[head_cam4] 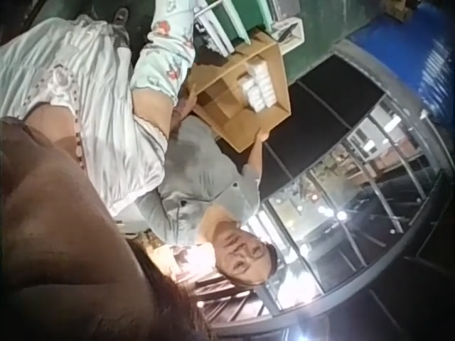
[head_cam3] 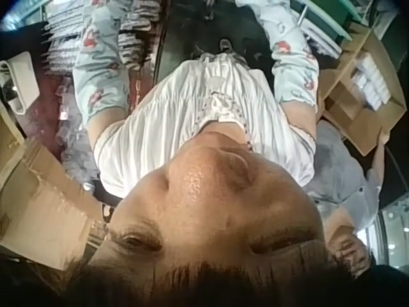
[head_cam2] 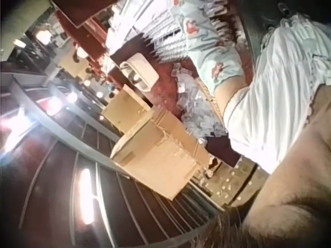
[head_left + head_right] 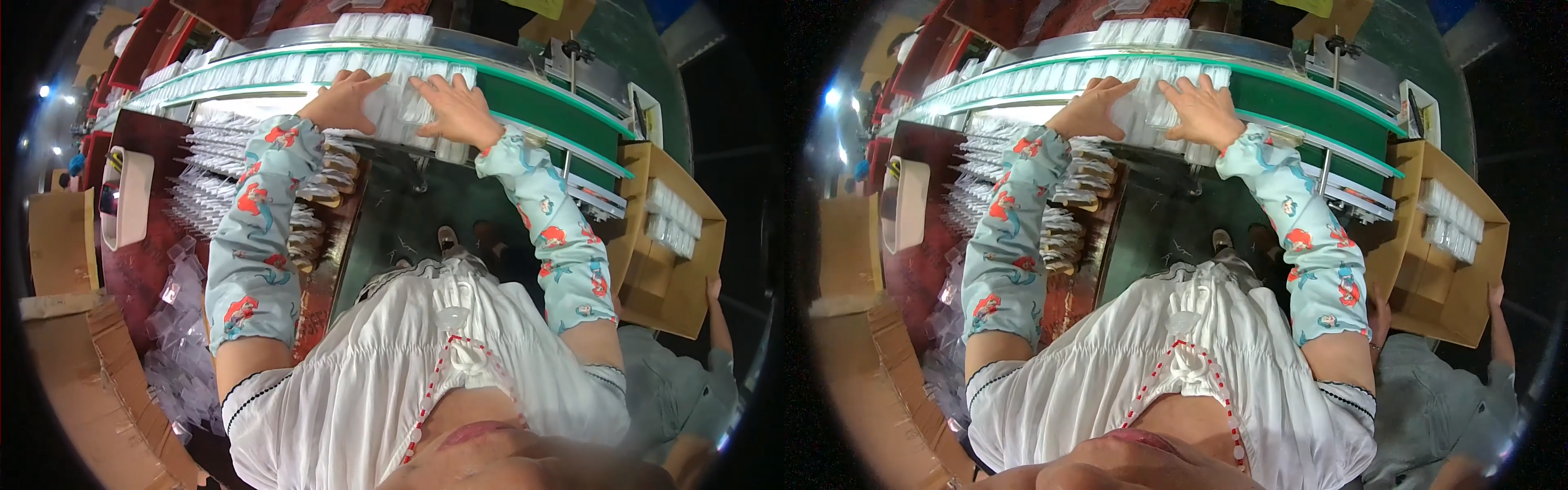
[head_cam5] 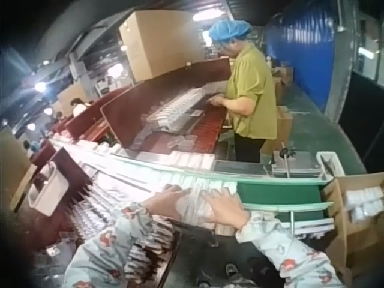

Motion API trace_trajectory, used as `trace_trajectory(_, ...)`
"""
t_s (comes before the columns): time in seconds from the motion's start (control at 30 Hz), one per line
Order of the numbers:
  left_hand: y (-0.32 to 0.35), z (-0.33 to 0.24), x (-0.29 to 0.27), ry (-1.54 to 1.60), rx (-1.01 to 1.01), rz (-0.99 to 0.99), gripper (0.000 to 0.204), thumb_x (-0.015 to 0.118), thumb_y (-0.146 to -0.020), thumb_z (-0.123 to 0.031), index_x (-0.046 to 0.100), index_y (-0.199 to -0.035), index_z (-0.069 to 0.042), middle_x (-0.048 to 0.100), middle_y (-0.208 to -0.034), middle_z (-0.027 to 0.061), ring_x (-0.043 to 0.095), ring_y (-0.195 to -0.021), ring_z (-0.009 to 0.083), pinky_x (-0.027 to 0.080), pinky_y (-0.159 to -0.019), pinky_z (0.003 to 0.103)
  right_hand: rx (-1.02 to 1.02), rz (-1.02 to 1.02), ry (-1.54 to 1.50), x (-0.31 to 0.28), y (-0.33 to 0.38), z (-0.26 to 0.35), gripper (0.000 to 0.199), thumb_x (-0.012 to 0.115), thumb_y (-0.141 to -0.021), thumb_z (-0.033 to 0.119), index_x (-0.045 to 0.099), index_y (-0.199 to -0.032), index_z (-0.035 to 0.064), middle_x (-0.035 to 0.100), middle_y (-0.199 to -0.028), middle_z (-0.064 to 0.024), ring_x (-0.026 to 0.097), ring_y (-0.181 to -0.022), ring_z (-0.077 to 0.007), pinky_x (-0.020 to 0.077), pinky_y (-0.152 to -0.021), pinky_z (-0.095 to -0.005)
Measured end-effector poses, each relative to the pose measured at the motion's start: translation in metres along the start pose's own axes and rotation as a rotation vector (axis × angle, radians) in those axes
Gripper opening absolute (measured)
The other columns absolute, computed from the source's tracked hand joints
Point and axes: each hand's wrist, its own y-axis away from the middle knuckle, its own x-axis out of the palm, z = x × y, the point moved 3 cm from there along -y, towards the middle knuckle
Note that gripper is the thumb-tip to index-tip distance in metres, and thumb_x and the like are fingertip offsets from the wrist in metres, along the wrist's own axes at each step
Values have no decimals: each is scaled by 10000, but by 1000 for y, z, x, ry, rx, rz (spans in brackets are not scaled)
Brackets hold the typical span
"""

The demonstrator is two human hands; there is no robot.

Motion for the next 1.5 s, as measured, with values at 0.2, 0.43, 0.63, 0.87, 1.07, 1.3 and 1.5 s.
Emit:
trace_trajectory(0.2, -44, -89, -22, -116, 88, -68, 953, 783, -579, -315, 379, -1442, -278, 488, -1208, 92, 410, -1197, 335, 423, -818, 646, 81, -129, 6, -60, 62, -51, 885, 771, -678, 374, 386, -1449, 174, 463, -1355, -78, 451, -1152, -349, 446, -899, -470)
trace_trajectory(0.43, -136, -198, 28, -326, -11, 339, 923, 775, -591, -323, 382, -1421, -416, 384, -1432, 88, 279, -1354, 335, 369, -842, 679, 429, 348, 126, -80, 125, -179, 869, 756, -644, 437, 427, -1421, 231, 495, -1356, -100, 464, -1162, -400, 451, -952, -469)
trace_trajectory(0.63, -145, -182, 37, -205, 46, 302, 946, 781, -562, -337, 399, -1425, -388, 393, -1406, 98, 296, -1344, 336, 362, -856, 667, 405, 159, 205, -86, 154, -214, 778, 782, -680, 335, 474, -1388, 239, 457, -1413, -79, 452, -1184, -386, 433, -974, -464)
trace_trajectory(0.87, -144, -163, 84, -251, 379, -367, 781, 657, -773, -573, 379, -1449, -299, 300, -1501, 122, 295, -1355, 416, 324, -970, 674, 206, -124, 80, -34, 149, -215, 732, 710, -810, 413, 404, -1446, 218, 301, -1513, -178, 337, -1298, -491, 319, -1079, -551)
trace_trajectory(1.07, -140, -165, 74, 23, 72, -493, 474, 660, -826, -420, 637, -1183, -109, 428, -1404, 194, 413, -1260, 441, 385, -966, 590, 329, -321, 111, -55, 177, -219, 599, 640, -885, 366, 443, -1415, 170, 457, -1358, -205, 449, -1197, -422, 393, -1009, -468)
trace_trajectory(1.3, -133, -136, 80, 100, -83, -475, 172, 627, -743, -40, 663, -911, -30, 628, -967, 187, 600, -919, 391, 503, -792, 471, 511, -283, -42, -45, 170, -235, 480, 626, -881, 309, 539, -1300, 93, 596, -1053, -211, 593, -962, -403, 483, -835, -469)
trace_trajectory(1.5, -73, -194, 63, 301, 313, -490, 183, 672, -745, -138, 635, -891, -34, 622, -957, 170, 590, -938, 370, 509, -788, 450, 586, -324, 38, -24, 151, -233, 475, 630, -871, 274, 527, -1301, 101, 617, -1118, -226, 588, -1021, -419, 490, -848, -477)
